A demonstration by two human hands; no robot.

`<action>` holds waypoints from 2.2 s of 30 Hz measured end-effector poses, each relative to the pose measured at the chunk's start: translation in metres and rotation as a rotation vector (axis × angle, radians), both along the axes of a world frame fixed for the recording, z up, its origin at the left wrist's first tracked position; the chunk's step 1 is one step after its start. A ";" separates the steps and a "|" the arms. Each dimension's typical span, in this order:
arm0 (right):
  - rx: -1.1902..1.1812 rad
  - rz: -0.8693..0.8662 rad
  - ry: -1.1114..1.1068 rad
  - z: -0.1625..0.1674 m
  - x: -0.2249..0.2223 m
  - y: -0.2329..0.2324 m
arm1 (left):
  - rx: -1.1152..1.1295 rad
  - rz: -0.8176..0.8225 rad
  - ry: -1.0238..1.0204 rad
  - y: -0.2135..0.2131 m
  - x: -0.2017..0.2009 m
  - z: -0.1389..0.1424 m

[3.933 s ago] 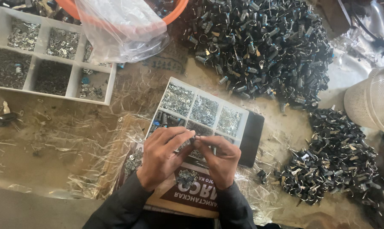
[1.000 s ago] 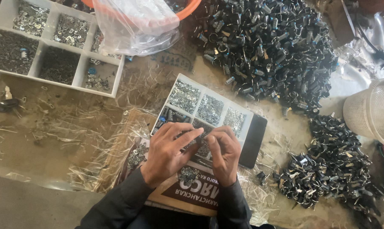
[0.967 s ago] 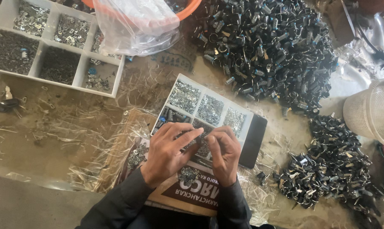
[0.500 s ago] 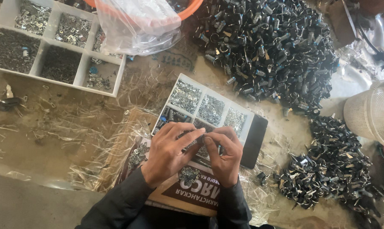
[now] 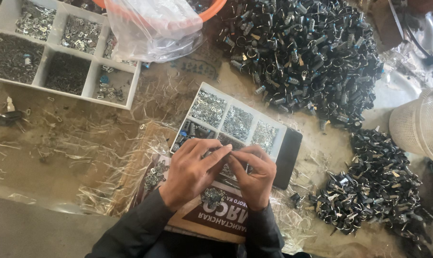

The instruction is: The person sits at a workbench and assembles small metal components by hand, picking parts from a compartment organizer box and pressing them together one at a time, placing finished assemblies with a pile of completed parts on the table.

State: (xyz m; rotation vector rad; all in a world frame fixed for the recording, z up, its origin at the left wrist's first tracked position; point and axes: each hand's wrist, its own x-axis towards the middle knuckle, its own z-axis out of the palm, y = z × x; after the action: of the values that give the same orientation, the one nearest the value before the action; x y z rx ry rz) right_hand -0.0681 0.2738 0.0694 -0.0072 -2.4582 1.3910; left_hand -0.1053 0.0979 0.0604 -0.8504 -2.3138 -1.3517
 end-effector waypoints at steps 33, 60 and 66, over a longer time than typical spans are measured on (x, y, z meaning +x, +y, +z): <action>-0.085 -0.001 -0.070 -0.004 0.004 0.008 | 0.023 0.048 -0.019 0.002 0.002 0.002; -0.153 0.025 -0.043 -0.016 0.002 0.018 | 0.037 0.079 -0.046 0.004 0.003 0.002; -0.098 -0.044 -0.099 -0.012 0.002 0.014 | 0.049 0.077 -0.065 0.005 0.005 0.007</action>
State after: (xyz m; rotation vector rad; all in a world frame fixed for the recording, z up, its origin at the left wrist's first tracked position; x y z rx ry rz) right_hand -0.0664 0.2879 0.0576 -0.1549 -2.4506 1.5246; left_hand -0.1007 0.1029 0.0671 -0.7047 -2.3263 -1.4159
